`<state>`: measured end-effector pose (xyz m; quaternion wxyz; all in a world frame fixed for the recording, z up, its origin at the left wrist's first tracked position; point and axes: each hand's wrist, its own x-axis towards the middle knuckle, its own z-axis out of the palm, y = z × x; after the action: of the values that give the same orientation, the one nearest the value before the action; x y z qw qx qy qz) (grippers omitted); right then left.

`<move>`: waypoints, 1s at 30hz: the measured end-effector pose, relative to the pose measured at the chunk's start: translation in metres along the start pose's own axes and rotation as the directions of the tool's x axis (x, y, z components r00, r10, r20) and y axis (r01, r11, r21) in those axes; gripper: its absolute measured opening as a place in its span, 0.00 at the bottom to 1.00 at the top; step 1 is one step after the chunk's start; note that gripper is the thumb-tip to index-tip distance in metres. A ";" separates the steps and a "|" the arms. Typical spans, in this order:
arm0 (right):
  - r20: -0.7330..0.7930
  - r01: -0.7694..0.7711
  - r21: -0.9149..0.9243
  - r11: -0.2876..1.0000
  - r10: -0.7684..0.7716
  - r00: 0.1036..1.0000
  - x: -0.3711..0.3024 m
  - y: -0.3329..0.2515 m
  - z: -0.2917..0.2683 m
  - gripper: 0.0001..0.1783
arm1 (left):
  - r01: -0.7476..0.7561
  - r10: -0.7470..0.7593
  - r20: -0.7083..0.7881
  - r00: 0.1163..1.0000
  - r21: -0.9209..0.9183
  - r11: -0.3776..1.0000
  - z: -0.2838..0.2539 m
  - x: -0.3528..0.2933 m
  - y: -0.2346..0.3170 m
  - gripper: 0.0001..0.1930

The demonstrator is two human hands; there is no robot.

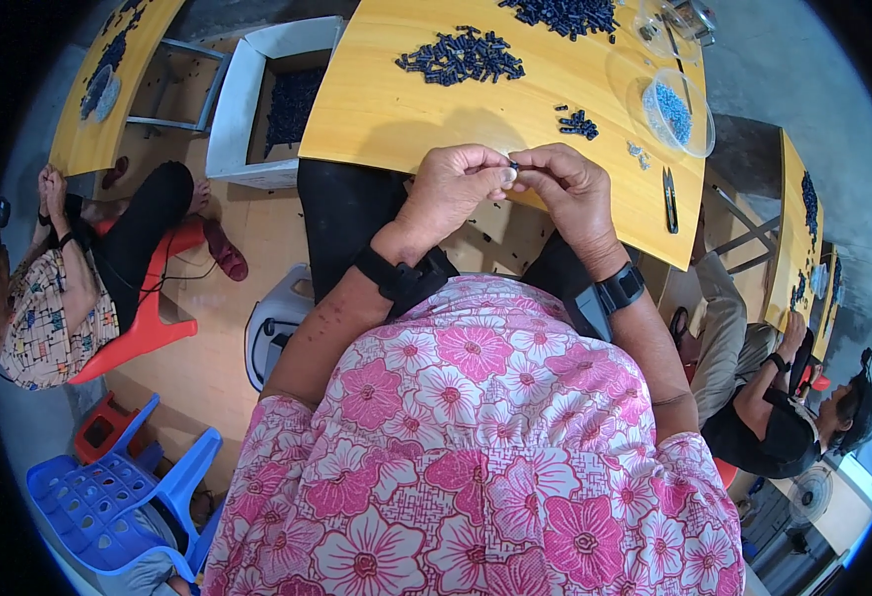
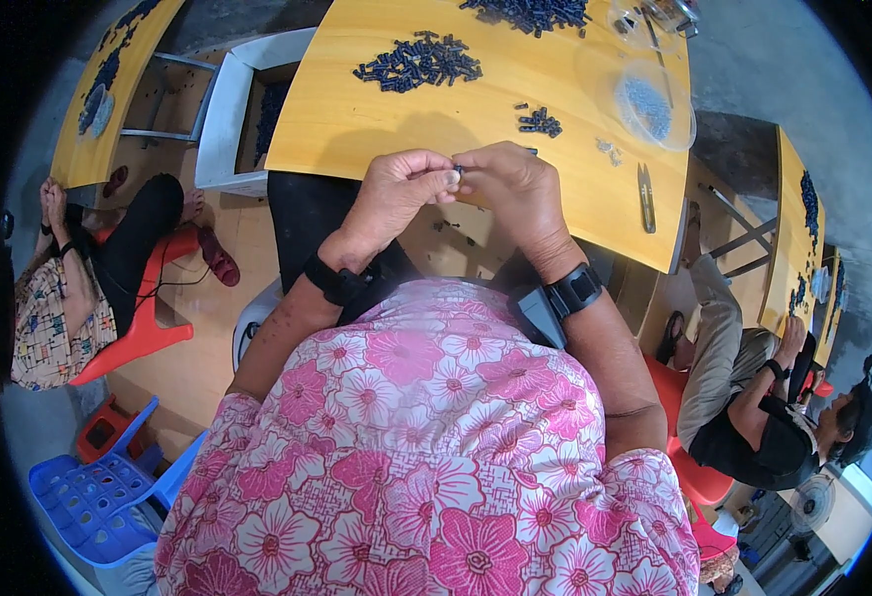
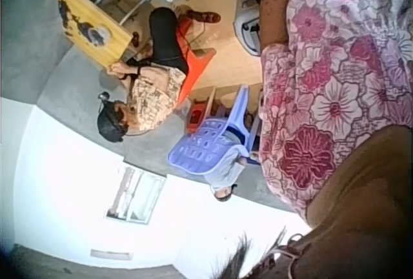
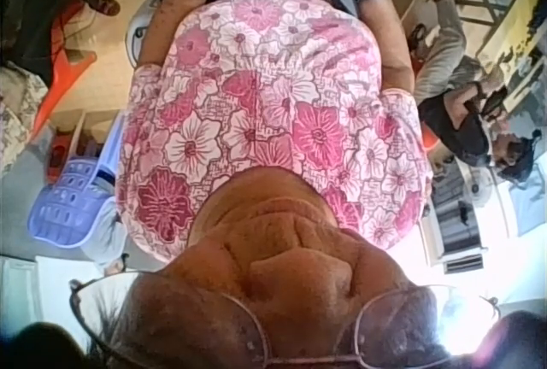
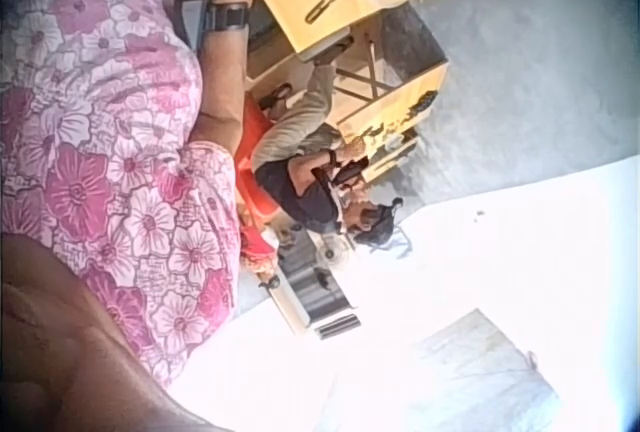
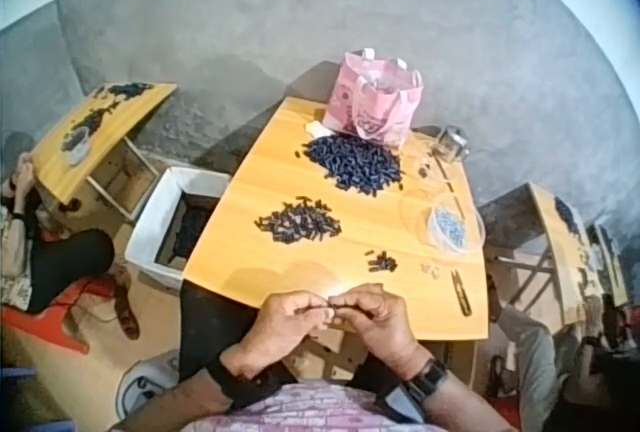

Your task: Assembling small blue and black plastic components on a wooden work surface.

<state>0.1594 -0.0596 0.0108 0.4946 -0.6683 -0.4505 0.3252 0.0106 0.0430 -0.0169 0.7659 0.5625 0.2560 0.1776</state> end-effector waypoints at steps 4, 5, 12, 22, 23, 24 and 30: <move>0.003 0.090 -0.142 0.986 -0.091 0.996 -0.001 0.000 0.000 0.12 | 0.060 -0.058 0.018 0.998 -0.086 0.994 -0.001 0.000 -0.003 0.08; 0.016 0.143 -0.200 0.969 -0.143 0.990 -0.002 0.001 0.000 0.12 | 0.085 -0.083 0.023 0.996 -0.116 0.990 -0.002 -0.001 -0.003 0.08; -0.009 0.182 -0.164 0.970 -0.186 0.982 -0.003 0.005 0.003 0.11 | 0.142 -0.135 0.049 0.990 -0.202 0.969 -0.001 -0.002 -0.003 0.09; -0.120 -0.007 0.216 0.976 0.034 0.992 -0.005 0.007 0.013 0.09 | 0.121 -0.122 0.011 0.992 -0.235 0.964 0.000 0.002 -0.002 0.09; -0.132 -0.039 0.263 0.964 0.077 0.988 -0.005 0.010 0.013 0.09 | 0.126 -0.130 0.005 0.992 -0.274 0.953 0.000 0.002 0.000 0.09; -0.131 -0.038 0.264 0.964 0.075 0.989 -0.004 0.009 0.013 0.09 | 0.124 -0.128 0.003 0.992 -0.274 0.954 0.000 0.001 0.000 0.09; -0.047 0.219 -0.249 0.944 -0.238 0.970 0.002 0.004 0.008 0.11 | 0.126 -0.141 -0.041 0.989 -0.249 0.960 -0.003 0.000 -0.004 0.09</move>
<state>0.1547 -0.0553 0.0044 0.4608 -0.6788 -0.5418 0.1826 0.0086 0.0442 -0.0212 0.8322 0.4392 0.2914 0.1722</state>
